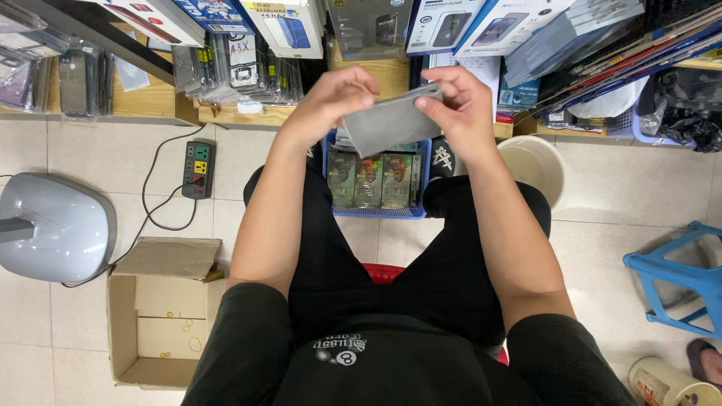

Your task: The person washes a grey cloth in a bucket of water by hand, squeezes it to remove excess water, and then wipes the exterior of a packaged product box taken from a bin.

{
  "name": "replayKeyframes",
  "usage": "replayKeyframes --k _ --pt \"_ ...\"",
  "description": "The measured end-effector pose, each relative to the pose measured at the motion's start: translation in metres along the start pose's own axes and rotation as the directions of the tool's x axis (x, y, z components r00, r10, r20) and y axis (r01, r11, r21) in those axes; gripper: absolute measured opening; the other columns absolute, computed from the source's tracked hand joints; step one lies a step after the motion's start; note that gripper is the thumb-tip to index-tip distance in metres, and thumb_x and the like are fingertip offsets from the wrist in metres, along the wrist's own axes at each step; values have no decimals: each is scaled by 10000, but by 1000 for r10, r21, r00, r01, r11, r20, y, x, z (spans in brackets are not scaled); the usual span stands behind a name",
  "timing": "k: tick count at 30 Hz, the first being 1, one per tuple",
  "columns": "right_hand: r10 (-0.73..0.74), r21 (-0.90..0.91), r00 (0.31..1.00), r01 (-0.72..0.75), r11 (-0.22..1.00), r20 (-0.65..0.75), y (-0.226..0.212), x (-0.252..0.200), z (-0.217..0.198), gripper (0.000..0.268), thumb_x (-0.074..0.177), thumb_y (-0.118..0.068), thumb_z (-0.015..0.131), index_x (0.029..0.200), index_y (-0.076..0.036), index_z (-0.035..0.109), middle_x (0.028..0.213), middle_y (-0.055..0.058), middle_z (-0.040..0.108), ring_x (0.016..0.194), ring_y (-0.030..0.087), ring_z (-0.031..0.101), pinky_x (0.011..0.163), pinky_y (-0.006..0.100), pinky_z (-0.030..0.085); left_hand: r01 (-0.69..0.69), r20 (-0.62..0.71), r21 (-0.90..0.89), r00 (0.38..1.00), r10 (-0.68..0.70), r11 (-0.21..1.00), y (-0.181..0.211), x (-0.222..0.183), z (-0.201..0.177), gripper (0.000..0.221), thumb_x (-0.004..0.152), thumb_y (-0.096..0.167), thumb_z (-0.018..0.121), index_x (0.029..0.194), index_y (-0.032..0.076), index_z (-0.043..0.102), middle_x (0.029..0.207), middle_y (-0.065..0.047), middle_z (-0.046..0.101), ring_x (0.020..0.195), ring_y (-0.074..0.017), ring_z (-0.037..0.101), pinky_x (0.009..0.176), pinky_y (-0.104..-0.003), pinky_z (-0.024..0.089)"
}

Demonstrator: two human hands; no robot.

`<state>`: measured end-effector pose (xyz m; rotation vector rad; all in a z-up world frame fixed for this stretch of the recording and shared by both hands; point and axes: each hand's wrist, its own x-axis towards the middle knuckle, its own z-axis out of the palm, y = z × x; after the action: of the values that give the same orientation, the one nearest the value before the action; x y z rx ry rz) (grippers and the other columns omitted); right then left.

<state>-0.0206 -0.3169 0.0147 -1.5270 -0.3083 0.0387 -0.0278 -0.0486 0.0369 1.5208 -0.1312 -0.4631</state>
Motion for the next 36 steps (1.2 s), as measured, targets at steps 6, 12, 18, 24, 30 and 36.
replayKeyframes --k 6,12,18,24,30,36 --pt "147 -61 969 -137 989 201 2 1 3 363 938 20 838 1179 -85 587 928 50 762 810 61 673 734 214 505 -158 113 479 987 118 863 -12 8 29 489 866 339 947 770 168 500 767 54 484 728 -106 413 644 -295 304" --pt "138 -21 944 -138 990 301 -5 6 -4 385 1024 -145 772 1337 -130 549 1048 19 732 867 80 601 777 260 483 -289 70 443 955 289 849 -9 6 30 432 1010 258 826 783 167 470 697 70 420 665 -88 353 610 -304 251" --pt "291 -160 874 -247 956 388 5 10 -14 138 983 -73 800 1013 -101 668 937 -20 697 850 54 614 782 228 509 -361 -148 324 893 424 874 -25 9 -6 358 1015 148 781 824 190 481 796 42 461 723 -105 401 682 -287 333" --pt "318 -182 947 -306 934 43 11 14 0 148 994 -100 781 1127 -93 716 924 47 751 750 133 718 666 255 574 -370 -466 315 742 482 874 -28 12 -2 411 1031 222 779 812 174 434 738 81 354 714 -68 319 654 -265 270" --pt "427 577 837 -546 608 343 16 7 47 597 929 -644 640 1251 -141 629 1089 40 702 1035 177 685 953 378 584 -247 -176 801 774 608 546 -25 16 75 260 920 159 864 905 125 607 855 -7 719 698 -137 685 598 -250 608" --pt "529 689 842 -445 572 105 18 18 29 403 948 -414 706 1163 -74 696 1068 81 724 1009 251 686 951 372 548 -349 -37 837 734 679 422 -18 3 80 220 946 292 768 1085 127 810 1050 -40 820 980 -235 739 762 -403 628"
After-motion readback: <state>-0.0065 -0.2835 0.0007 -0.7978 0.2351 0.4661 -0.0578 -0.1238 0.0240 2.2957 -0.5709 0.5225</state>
